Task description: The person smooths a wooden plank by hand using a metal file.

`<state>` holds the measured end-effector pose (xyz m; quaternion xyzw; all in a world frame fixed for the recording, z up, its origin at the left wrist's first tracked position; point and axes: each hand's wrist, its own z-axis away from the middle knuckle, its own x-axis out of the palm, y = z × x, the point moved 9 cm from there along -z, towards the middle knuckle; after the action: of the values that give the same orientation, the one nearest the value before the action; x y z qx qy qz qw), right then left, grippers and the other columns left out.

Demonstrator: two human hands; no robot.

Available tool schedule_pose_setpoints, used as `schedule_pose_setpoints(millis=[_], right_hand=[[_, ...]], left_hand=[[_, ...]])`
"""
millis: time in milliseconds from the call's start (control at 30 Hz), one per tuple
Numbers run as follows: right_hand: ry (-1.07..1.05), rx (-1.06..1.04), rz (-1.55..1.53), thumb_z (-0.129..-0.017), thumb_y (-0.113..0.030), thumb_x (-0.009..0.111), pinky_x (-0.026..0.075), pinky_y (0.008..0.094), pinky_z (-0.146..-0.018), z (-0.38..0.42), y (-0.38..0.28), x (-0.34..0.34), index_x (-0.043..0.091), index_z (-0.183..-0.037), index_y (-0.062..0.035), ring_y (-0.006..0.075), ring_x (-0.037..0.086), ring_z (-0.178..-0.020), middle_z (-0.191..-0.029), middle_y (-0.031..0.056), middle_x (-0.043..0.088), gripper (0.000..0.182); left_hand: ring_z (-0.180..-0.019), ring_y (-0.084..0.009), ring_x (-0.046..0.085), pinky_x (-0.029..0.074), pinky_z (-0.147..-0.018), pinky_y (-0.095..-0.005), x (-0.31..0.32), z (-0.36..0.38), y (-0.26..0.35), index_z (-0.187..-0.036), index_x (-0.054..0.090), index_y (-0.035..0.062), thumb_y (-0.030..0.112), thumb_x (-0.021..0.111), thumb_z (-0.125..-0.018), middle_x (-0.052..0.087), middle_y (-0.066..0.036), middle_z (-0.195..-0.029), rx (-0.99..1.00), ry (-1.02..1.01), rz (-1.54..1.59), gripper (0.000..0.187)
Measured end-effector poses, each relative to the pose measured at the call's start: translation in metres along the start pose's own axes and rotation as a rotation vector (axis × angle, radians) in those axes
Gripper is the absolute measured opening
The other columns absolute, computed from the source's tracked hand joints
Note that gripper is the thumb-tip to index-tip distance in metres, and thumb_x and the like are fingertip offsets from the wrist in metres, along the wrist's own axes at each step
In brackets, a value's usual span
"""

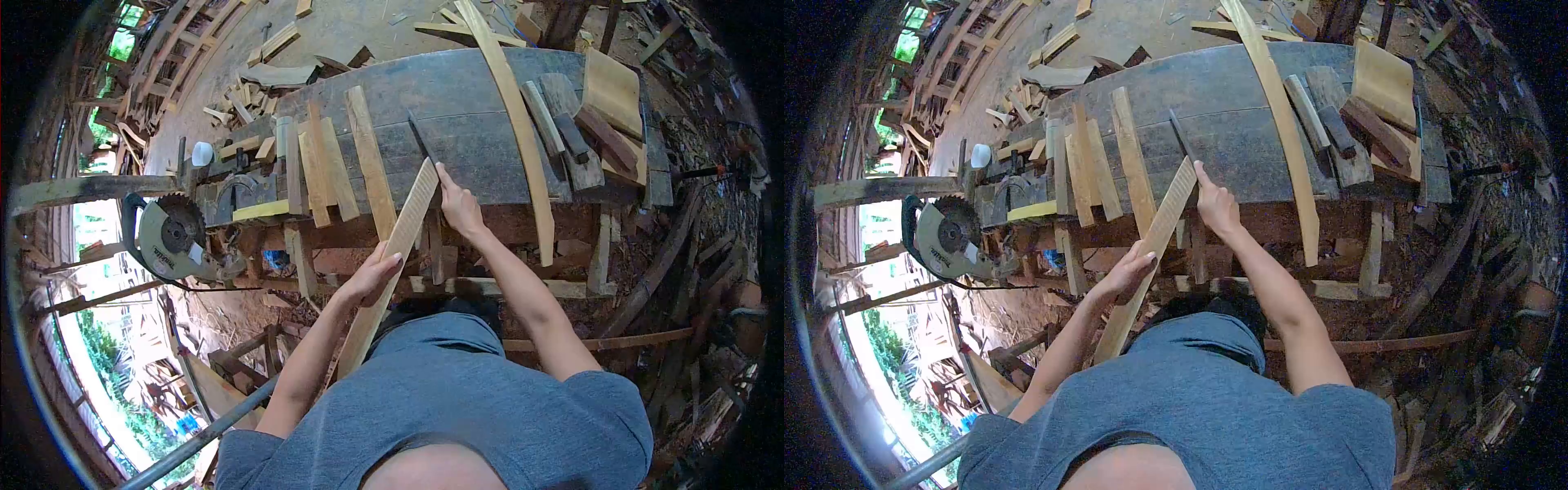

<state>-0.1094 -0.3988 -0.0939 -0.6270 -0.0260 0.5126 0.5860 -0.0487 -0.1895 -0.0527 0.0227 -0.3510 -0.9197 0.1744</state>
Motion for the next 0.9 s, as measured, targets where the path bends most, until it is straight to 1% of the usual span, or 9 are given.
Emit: schedule_pose_setpoints(millis=[100,133,233,367,567,700,833,867,900], right_hand=[[-0.034,-0.07,-0.002,-0.092,-0.018,0.043,0.051,0.0566,-0.064,0.017,-0.007,0.018,0.03,-0.145,-0.0339,0.0472,0.063,-0.07,-0.074,0.0313,0.061,0.057],[-0.151,-0.079,-0.041,-0.091,-0.015,0.041,0.048,0.056,-0.067,0.04,-0.024,0.019,0.03,-0.146,-0.0318,0.0484,0.061,-0.078,-0.084,0.0328,0.06,0.058],[-0.234,-0.082,-0.019,-0.092,-0.017,0.039,0.048,0.0559,-0.071,0.061,-0.037,0.018,0.035,-0.143,-0.0323,0.0465,0.062,-0.079,-0.084,0.0328,0.06,0.054],[0.047,-0.005,-0.041,-0.097,-0.026,0.038,0.048,0.0571,-0.068,-0.018,0.007,0.007,0.033,-0.144,-0.0307,0.0498,0.06,-0.08,-0.082,0.0311,0.061,0.048],[-0.063,-0.004,0.059,-0.095,-0.024,0.036,0.051,0.0564,-0.069,0.002,-0.01,-0.002,0.031,-0.144,-0.0338,0.0476,0.063,-0.078,-0.083,0.0303,0.064,0.051],[-0.18,-0.109,-0.106,-0.096,-0.023,0.041,0.049,0.0547,-0.066,0.06,-0.041,0.019,0.031,-0.145,-0.0305,0.0467,0.062,-0.076,-0.079,0.0299,0.062,0.05],[-0.161,-0.033,-0.335,-0.098,-0.025,0.04,0.048,0.0485,-0.083,0.066,-0.051,0.015,0.029,-0.147,-0.0242,0.0435,0.059,-0.1,-0.111,0.0283,0.059,0.05],[-0.088,-0.01,-0.462,-0.098,-0.026,0.039,0.046,0.0464,-0.09,0.061,-0.05,0.009,0.028,-0.147,-0.0221,0.0423,0.056,-0.11,-0.124,0.0265,0.055,0.051],[-0.091,-0.01,-0.456,-0.098,-0.026,0.039,0.046,0.0464,-0.09,0.056,-0.053,0.008,0.028,-0.147,-0.0221,0.0423,0.056,-0.11,-0.124,0.0265,0.055,0.051]], left_hand=[[-0.101,-0.0139,0.046,0.044,-0.084,-0.0317,-0.003,-0.001,-0.001,-0.137,0.032,0.01,0.035,0.051,-0.097,0.046,-0.004,-0.112,0.009,0.009,0.006,0.051],[-0.102,-0.014,0.046,0.044,-0.084,-0.0315,-0.005,-0.003,0.002,-0.137,0.033,0.0098,0.035,0.051,-0.097,0.046,-0.004,-0.112,0.054,0.014,-0.004,0.051],[-0.102,-0.0142,0.047,0.044,-0.083,-0.0317,0.001,0.004,0.01,-0.137,0.033,0.0097,0.034,0.051,-0.097,0.047,-0.005,-0.112,0.037,0.014,0.054,0.05],[-0.1,-0.0155,0.05,0.047,-0.081,-0.0337,0.001,-0.003,0.004,-0.137,0.032,0.0089,0.033,0.052,-0.097,0.049,-0.006,-0.114,0.088,0.009,-0.043,0.051],[-0.104,-0.0136,0.051,0.045,-0.089,-0.028,0.0,-0.006,-0.001,-0.14,0.032,0.0083,0.034,0.051,-0.097,0.049,-0.006,-0.119,0.079,0.018,0.049,0.053],[-0.097,-0.0141,0.054,0.053,-0.073,-0.0319,-0.002,-0.018,0.002,-0.142,0.03,0.0119,0.035,0.05,-0.097,0.05,-0.004,-0.119,0.052,0.01,0.102,0.054],[-0.071,-0.0165,0.061,0.054,-0.049,-0.0311,0.005,-0.033,0.024,-0.129,0.038,0.018,0.041,0.047,-0.097,0.055,-0.005,-0.098,-0.068,-0.005,0.1,0.041],[-0.062,-0.0186,0.061,0.055,-0.05,-0.032,0.01,-0.033,0.037,-0.118,0.039,0.0166,0.043,0.047,-0.097,0.053,-0.006,-0.088,-0.062,0.011,0.127,0.035],[-0.066,-0.0198,0.063,0.056,-0.055,-0.034,0.012,-0.035,0.042,-0.125,0.039,0.0163,0.045,0.045,-0.097,0.055,-0.007,-0.092,-0.029,-0.007,0.243,0.041]])
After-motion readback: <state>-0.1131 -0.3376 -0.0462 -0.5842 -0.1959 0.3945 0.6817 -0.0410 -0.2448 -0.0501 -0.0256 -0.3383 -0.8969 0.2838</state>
